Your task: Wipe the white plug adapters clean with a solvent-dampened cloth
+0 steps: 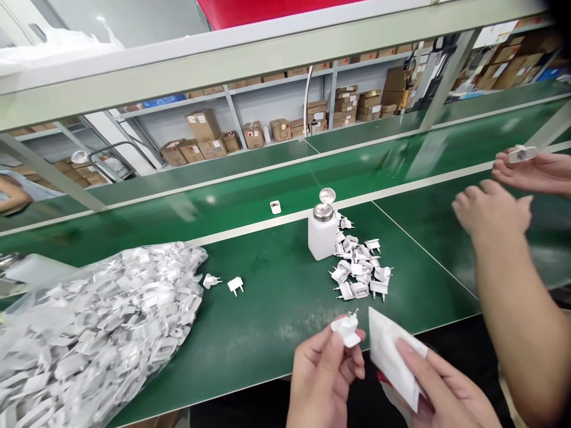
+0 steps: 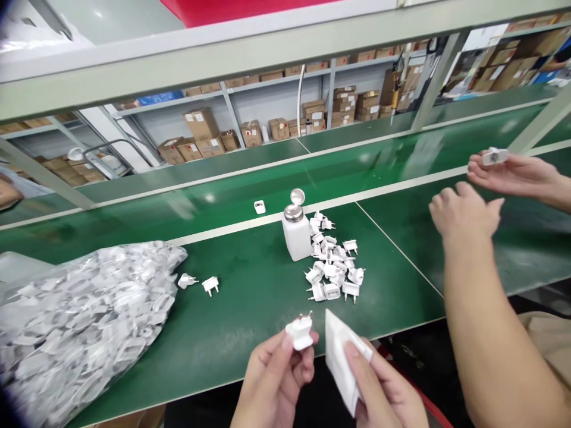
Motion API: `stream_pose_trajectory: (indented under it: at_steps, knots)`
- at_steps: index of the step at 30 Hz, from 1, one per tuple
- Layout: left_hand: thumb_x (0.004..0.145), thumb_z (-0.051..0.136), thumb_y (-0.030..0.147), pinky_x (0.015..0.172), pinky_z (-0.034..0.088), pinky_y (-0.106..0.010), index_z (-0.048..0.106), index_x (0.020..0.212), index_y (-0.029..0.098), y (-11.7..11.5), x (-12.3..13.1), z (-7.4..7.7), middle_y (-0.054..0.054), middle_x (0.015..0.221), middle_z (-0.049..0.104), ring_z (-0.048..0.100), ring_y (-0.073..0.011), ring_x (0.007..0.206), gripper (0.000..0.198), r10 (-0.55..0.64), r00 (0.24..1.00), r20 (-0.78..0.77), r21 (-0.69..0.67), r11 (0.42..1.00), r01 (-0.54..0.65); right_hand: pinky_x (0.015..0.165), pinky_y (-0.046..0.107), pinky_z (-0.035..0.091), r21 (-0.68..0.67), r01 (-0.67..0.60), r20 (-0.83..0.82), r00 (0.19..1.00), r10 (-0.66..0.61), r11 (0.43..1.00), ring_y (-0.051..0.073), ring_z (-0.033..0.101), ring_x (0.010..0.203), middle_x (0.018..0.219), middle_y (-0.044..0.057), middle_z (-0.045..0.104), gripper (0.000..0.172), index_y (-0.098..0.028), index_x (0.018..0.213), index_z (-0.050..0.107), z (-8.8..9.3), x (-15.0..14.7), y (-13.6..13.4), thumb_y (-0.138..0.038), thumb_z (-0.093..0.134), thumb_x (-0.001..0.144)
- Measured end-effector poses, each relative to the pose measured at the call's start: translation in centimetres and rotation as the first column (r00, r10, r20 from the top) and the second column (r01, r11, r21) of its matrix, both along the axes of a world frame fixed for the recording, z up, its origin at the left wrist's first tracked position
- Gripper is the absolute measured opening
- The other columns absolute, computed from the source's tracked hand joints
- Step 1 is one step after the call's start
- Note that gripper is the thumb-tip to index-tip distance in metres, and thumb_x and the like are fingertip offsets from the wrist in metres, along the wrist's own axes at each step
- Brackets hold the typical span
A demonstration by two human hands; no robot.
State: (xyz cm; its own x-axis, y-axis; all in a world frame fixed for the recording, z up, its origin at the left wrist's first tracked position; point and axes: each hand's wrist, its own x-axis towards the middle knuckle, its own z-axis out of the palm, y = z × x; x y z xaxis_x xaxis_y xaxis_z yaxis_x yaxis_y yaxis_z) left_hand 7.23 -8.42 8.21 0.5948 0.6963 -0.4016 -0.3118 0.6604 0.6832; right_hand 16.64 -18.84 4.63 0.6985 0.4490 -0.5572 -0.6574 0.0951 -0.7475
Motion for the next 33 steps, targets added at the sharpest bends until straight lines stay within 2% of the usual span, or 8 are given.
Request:
stream_pose_trajectory:
  at_steps: [4, 15, 17, 19, 21, 23, 29, 33]
  knots:
    - [0.065, 0.098, 0.034, 0.055, 0.044, -0.013, 0.082, 0.097, 0.003, 1.0, -0.3, 0.1, -0.009, 0.081, 0.077, 0.057, -0.0049, 0.061, 0.048, -0.082, 0.973, 0.217, -0.400, 0.902, 0.165, 0.076, 0.033, 0.066, 0.015, -0.021, 0.058, 0.998, 0.020, 1.000, 0.032, 0.077, 0.096, 0.100, 0.008, 0.081, 0.047, -0.017, 0.103, 0.081, 0.5, 1.4, 0.5, -0.038, 0.094, 0.064]
    - [0.075, 0.093, 0.025, 0.059, 0.054, -0.013, 0.081, 0.086, 0.001, 1.2, -0.6, -0.3, -0.016, 0.080, 0.079, 0.069, -0.0095, 0.062, 0.029, -0.069, 0.981, 0.181, -0.473, 0.869, 0.148, 0.076, 0.031, 0.065, -0.141, -0.234, 0.281, 0.922, 0.265, 0.962, 0.031, 0.075, 0.100, 0.115, 0.012, 0.077, 0.052, -0.017, 0.108, 0.080, 0.8, 2.5, 1.9, -0.055, 0.085, 0.073]
    - [0.083, 0.086, 0.018, 0.063, 0.056, -0.014, 0.081, 0.086, 0.000, 1.2, -0.5, -0.2, -0.019, 0.085, 0.081, 0.072, -0.0098, 0.064, 0.020, -0.029, 0.992, 0.122, -0.468, 0.880, 0.083, 0.066, 0.025, 0.062, -0.180, -0.225, 0.608, 0.740, 0.288, 0.957, 0.022, 0.075, 0.083, 0.104, 0.008, 0.078, 0.038, -0.018, 0.114, 0.078, 1.3, 2.6, 1.8, -0.047, 0.072, 0.089]
    - [0.081, 0.087, 0.017, 0.062, 0.057, -0.013, 0.081, 0.085, -0.001, 1.2, -0.4, 0.0, -0.019, 0.085, 0.081, 0.072, -0.0097, 0.063, 0.019, -0.007, 0.996, 0.091, -0.464, 0.884, 0.048, 0.065, 0.020, 0.059, -0.240, -0.177, 0.920, 0.271, 0.282, 0.955, 0.016, 0.073, 0.077, 0.101, 0.005, 0.076, 0.033, -0.022, 0.126, 0.074, 2.0, 2.9, 1.6, -0.027, 0.061, 0.096]
    - [0.071, 0.095, 0.022, 0.058, 0.055, -0.013, 0.081, 0.079, 0.002, 1.0, -0.4, 0.3, -0.015, 0.076, 0.080, 0.070, -0.0095, 0.060, 0.026, -0.007, 0.995, 0.103, -0.463, 0.885, 0.054, 0.071, 0.021, 0.057, -0.268, -0.140, 0.938, -0.264, 0.225, 0.953, 0.014, 0.073, 0.080, 0.102, 0.005, 0.076, 0.043, -0.021, 0.135, 0.068, 2.8, 3.4, 1.5, -0.010, 0.057, 0.094]
    - [0.062, 0.100, 0.028, 0.056, 0.054, -0.013, 0.080, 0.070, 0.005, 0.7, -0.4, 0.6, -0.011, 0.066, 0.077, 0.069, -0.0089, 0.057, 0.031, -0.020, 0.993, 0.118, -0.448, 0.891, 0.072, 0.076, 0.024, 0.057, -0.299, -0.178, 0.812, -0.563, 0.152, 0.938, 0.015, 0.073, 0.082, 0.100, 0.007, 0.078, 0.043, -0.013, 0.135, 0.064, 3.8, 3.8, 1.7, -0.006, 0.052, 0.095]
    - [0.053, 0.103, 0.031, 0.057, 0.051, -0.013, 0.079, 0.067, 0.006, 0.9, -0.8, 1.3, -0.009, 0.064, 0.076, 0.066, -0.0078, 0.056, 0.037, -0.059, 0.994, 0.094, -0.405, 0.910, 0.093, 0.068, 0.030, 0.056, -0.399, -0.197, 0.661, -0.738, 0.132, 0.895, 0.014, 0.071, 0.068, 0.088, 0.004, 0.079, 0.031, -0.009, 0.122, 0.065, 5.3, 5.0, 1.5, -0.007, 0.044, 0.099]
    - [0.057, 0.102, 0.033, 0.056, 0.051, -0.013, 0.082, 0.076, 0.004, 1.3, -0.8, 1.0, -0.013, 0.071, 0.078, 0.065, -0.0076, 0.056, 0.040, -0.064, 0.995, 0.074, -0.433, 0.897, 0.090, 0.078, 0.029, 0.053, -0.334, -0.072, 0.737, -0.642, 0.213, 0.940, 0.014, 0.071, 0.079, 0.097, 0.004, 0.076, 0.040, -0.016, 0.131, 0.067, 3.7, 5.4, 0.0, -0.007, 0.054, 0.094]
